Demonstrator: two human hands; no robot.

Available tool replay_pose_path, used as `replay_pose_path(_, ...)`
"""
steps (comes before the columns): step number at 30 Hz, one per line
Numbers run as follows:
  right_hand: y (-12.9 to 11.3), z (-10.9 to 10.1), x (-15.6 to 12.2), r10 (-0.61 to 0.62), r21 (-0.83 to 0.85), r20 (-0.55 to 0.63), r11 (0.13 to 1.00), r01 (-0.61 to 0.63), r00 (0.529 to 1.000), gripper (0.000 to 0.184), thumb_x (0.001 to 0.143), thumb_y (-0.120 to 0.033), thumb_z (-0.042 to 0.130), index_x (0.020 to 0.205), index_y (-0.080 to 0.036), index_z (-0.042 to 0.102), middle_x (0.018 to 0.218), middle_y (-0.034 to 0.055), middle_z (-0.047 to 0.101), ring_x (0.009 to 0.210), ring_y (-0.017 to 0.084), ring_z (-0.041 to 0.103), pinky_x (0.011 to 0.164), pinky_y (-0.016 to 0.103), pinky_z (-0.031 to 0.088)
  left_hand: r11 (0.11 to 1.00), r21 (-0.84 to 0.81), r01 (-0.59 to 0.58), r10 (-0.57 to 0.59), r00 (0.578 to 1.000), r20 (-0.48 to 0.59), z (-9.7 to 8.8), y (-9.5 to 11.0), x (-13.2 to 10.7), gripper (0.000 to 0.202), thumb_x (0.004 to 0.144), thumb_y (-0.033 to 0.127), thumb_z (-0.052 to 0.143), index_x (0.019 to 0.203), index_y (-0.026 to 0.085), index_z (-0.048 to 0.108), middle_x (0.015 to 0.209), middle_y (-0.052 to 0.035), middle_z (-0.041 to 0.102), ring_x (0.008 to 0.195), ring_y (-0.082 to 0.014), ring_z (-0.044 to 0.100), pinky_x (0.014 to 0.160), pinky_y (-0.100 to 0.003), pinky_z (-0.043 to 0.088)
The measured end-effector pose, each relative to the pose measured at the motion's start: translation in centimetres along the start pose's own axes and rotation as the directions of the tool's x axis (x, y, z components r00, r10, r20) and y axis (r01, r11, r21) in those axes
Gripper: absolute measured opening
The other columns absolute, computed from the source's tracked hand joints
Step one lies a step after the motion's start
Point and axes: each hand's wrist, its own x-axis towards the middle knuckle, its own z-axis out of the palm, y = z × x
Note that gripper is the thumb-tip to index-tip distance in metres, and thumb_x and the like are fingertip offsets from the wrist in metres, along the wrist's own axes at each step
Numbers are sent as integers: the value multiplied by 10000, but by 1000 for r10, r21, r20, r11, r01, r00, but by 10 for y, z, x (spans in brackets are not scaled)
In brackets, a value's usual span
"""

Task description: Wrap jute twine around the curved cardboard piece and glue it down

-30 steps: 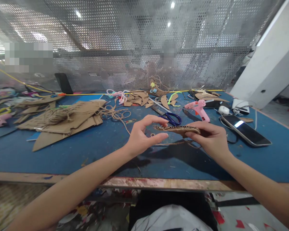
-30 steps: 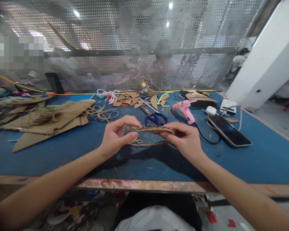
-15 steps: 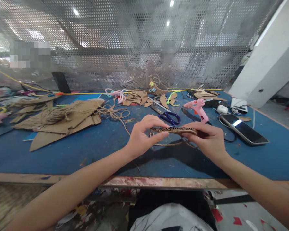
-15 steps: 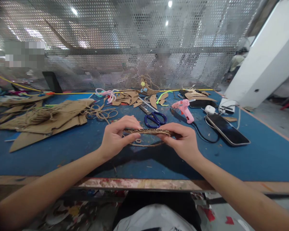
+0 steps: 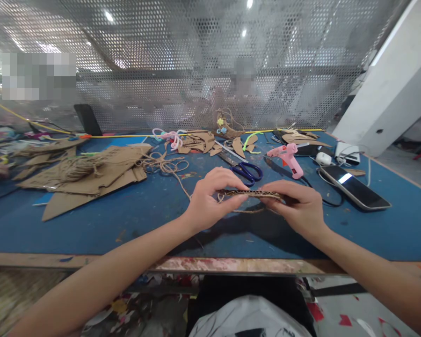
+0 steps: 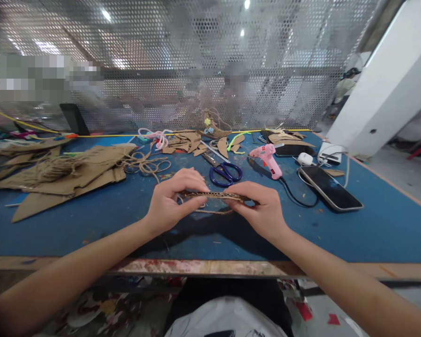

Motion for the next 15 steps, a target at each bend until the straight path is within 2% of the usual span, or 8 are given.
replay_pose_path(6, 0, -1, -1, -86, -60, -9, 995, 85, 996, 144, 794, -170, 684, 905, -241, 742, 854, 14, 751, 760, 154, 693, 716, 257, 543, 998, 24, -50, 50, 999, 20, -2, -1, 0, 179, 722, 186, 742, 898, 211, 721, 840, -40, 744, 814, -178, 650, 850, -367, 482)
replay_pose_path(15, -3, -1, -1, 44, -72, 0, 996, -44, 999, 99, 813, -263, 668, 861, -229, 748, 828, 39, 745, 735, 178, 674, 690, 296, 538, 992, 112, -53, 52, 999, 12, -3, -5, 0, 173, 745, 267, 729, 912, 226, 725, 860, -42, 755, 838, -193, 666, 875, -382, 492)
